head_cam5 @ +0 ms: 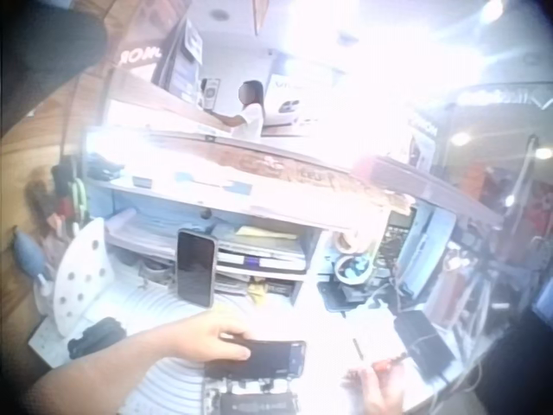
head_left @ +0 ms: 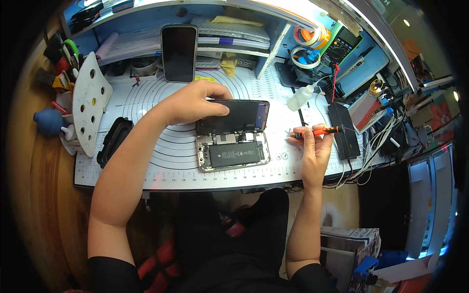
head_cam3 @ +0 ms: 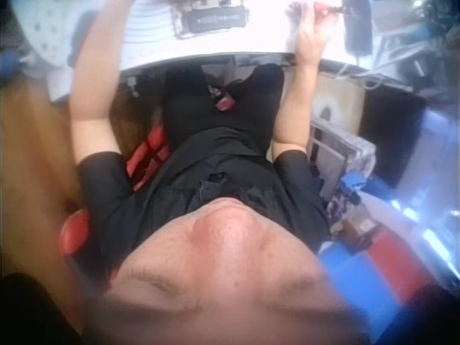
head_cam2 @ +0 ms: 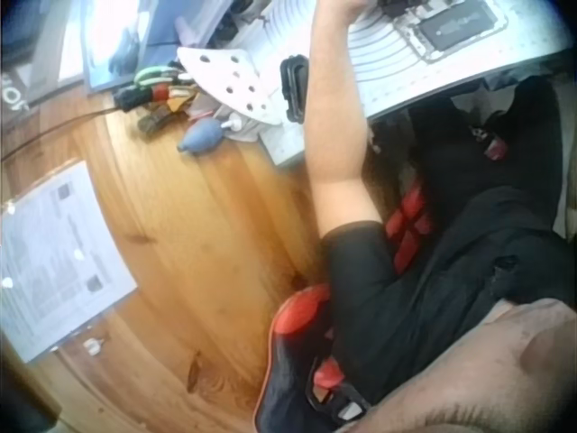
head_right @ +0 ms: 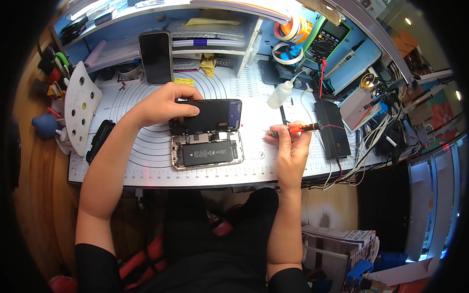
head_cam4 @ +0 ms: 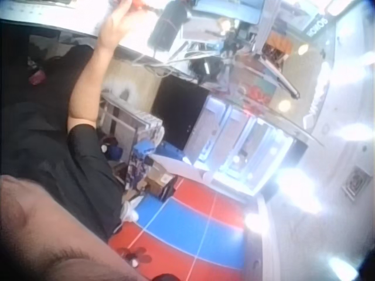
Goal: The person holds a partially disassembled phone and uses a screwdriver to remove a small component from the interior of the device.
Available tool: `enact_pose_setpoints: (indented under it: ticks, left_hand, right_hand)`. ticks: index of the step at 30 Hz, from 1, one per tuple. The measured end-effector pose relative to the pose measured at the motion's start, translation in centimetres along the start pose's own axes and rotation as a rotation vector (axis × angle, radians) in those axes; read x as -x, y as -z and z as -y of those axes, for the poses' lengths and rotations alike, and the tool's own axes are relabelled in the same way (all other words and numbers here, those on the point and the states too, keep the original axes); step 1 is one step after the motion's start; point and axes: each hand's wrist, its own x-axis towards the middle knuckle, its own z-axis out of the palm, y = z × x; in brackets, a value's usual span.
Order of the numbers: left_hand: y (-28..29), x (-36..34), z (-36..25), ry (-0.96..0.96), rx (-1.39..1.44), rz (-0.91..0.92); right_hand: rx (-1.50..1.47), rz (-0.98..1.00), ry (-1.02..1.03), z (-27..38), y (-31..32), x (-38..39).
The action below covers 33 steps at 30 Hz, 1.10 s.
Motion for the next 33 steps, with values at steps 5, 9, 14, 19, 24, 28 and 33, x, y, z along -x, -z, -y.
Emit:
enact_pose_setpoints:
  ticks: [5, 9, 14, 19, 24, 28, 33]
  left_hand:
    - [0.0, -0.1, 0.1, -0.011, 0.035, 0.009]
    - [-0.1, 0.0, -0.5, 0.041, 0.031, 0.019]
    - [0.2, 0.3, -0.4, 0.024, 0.033, -0.002]
    - [0.1, 0.0, -0.3, 0.023, -0.021, 0.023]
    - [0.1, 0.0, 0.3, -0.045, -0.011, -0.006]
    - [0.1, -0.1, 0.6, -0.082, -0.037, -0.018]
    - [0.3, -0.4, 0.9, -0.079, -0.053, 0.007]
  right_hand:
    - [-0.025, -0.039, -0.042, 0.4, -0.1, 0.0]
    - [-0.069, -0.072, -0.063, 0.5, -0.1, 0.0]
    - [0.034, -0.039, 0.012, 0.5, 0.1, 0.1]
    - [0.088, -0.001, 0.210, 1.2, -2.6, 1.0]
    - [-0.085, 0.188, 0.289, 3.0, -8.1, 1.7]
    - [0.032, 0.332, 0.421, 2.2, -10.1, 0.8]
    - [0.033, 0.349, 0.431, 1.1, -11.5, 0.6]
